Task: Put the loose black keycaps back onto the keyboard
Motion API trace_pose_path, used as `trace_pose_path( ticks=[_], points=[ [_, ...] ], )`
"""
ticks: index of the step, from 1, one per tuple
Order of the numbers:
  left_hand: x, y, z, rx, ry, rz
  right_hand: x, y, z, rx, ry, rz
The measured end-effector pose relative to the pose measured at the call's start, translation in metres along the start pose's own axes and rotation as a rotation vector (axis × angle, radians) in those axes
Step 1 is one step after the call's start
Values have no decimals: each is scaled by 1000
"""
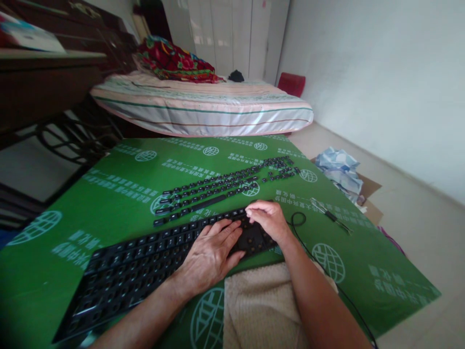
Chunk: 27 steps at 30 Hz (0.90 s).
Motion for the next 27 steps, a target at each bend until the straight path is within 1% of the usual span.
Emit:
trace_pose_path(
  ticks=[2, 8, 10, 16, 22, 27],
  points=[
    [0, 0, -1, 26, -38, 13, 0, 0, 0, 1, -2, 7],
    [0, 1, -4, 135, -234, 27, -1, -2, 2, 7, -8, 7],
    [0, 2, -5, 143, -253, 19, -1, -3, 2, 1, -10, 10],
    [-1, 0, -4, 133, -242, 25, -1, -2, 1, -7, -5, 15],
    [0, 1, -1, 95, -144, 20, 0, 2, 1, -10, 7, -5],
    [3, 4, 1, 67, -97, 27, 2, 4, 2, -7, 12, -3]
  ],
)
Point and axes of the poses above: each hand's wrist, its own z-axis towards the middle knuckle, its own x-axis out of the palm, y = z × x, the point moved 2 cm from there along z, towards the middle knuckle, and after that the axes turned 7 degrees about -z, right-handed, at the moved point
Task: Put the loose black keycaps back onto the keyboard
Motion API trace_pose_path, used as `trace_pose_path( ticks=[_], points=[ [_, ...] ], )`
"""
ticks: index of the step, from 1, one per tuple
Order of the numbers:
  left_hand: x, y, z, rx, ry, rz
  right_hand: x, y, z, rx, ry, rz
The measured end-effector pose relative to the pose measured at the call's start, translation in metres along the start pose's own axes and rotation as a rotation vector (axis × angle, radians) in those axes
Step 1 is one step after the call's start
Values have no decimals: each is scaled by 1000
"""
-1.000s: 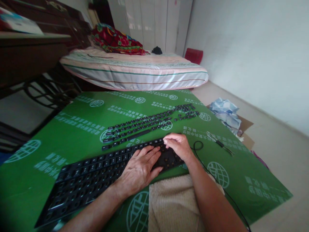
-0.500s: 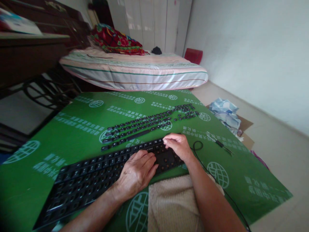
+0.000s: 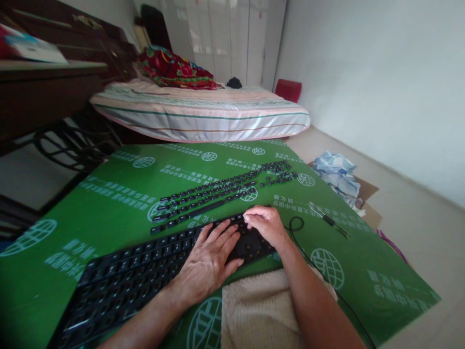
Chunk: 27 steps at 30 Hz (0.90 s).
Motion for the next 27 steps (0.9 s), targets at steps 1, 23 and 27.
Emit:
trace_pose_path(
  ticks=[1, 23, 27],
  points=[
    [1, 1, 0, -5, 5, 2, 0, 0, 0, 0, 0, 5],
    [0, 3, -1, 14, -4, 18, 2, 2, 2, -10, 2, 7],
    [-1, 2, -2, 22, -32, 30, 3, 3, 1, -10, 0, 8]
  ],
)
Point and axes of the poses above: each hand's wrist, its own z-axis towards the middle knuckle, its own x-axis out of the palm, y = z × x, the point moved 2 cm from there along z, towards the middle knuckle, and after that the axes turned 7 degrees about -z, right-handed, at the moved point
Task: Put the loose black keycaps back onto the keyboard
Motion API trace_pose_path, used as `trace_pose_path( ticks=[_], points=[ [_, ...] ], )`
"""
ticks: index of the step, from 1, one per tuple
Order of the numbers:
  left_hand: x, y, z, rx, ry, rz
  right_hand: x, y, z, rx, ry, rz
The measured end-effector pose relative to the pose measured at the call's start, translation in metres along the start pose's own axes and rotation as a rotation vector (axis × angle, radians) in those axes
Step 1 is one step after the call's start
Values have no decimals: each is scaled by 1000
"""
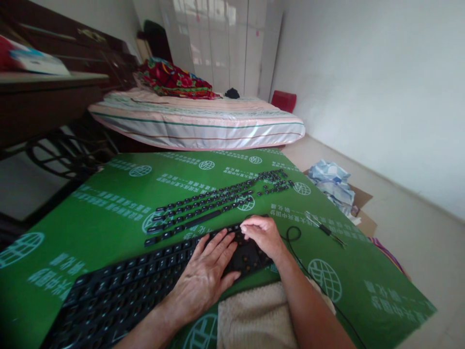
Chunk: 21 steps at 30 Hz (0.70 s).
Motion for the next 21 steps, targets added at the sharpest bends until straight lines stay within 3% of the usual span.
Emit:
trace_pose_path(
  ticks=[11, 21],
  points=[
    [-2, -1, -4, 52, -134, -4, 0, -6, -1, 8, 12, 2],
    [-6, -7, -8, 122, -96, -152, 0, -4, -1, 12, 7, -14]
  ],
)
Point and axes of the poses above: each hand's wrist, its own z-axis towards the middle knuckle, its own x-axis out of the palm, y = z × x, the point moved 2 cm from there along z, towards the middle knuckle, and after that the axes turned 7 degrees about -z, right-handed, at the moved point
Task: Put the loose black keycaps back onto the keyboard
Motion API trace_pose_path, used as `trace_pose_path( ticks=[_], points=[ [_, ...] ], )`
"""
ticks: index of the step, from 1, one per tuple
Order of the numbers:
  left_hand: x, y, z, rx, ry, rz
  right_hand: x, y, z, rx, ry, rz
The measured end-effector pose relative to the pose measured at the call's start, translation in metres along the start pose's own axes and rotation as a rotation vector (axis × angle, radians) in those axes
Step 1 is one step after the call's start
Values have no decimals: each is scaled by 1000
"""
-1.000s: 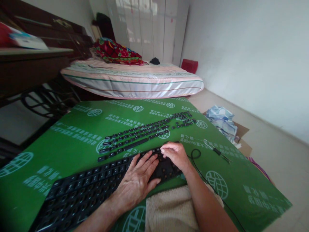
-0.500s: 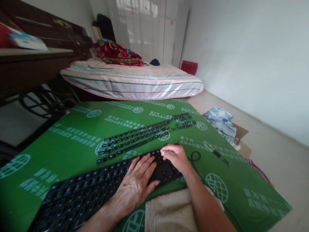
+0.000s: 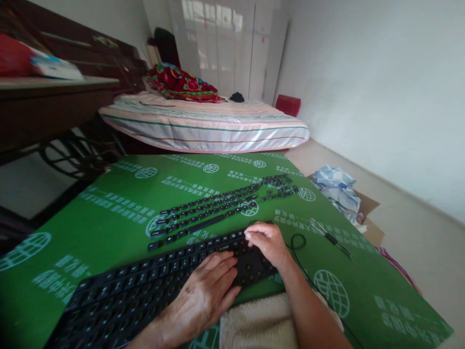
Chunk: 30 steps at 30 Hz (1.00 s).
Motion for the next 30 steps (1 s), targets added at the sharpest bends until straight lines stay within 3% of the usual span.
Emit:
trace_pose_path(
  ticks=[30],
  points=[
    [1, 4, 0, 8, 97, -18, 0, 2, 3, -22, -5, -7]
  ],
)
Point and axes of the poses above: each hand's wrist, its own z-axis towards the middle knuckle, its own x-axis out of the palm, y = z × x, the point moved 2 cm from there along z, towards the middle knuckle, and after that the axes turned 7 degrees about -z, right-handed, at the moved point
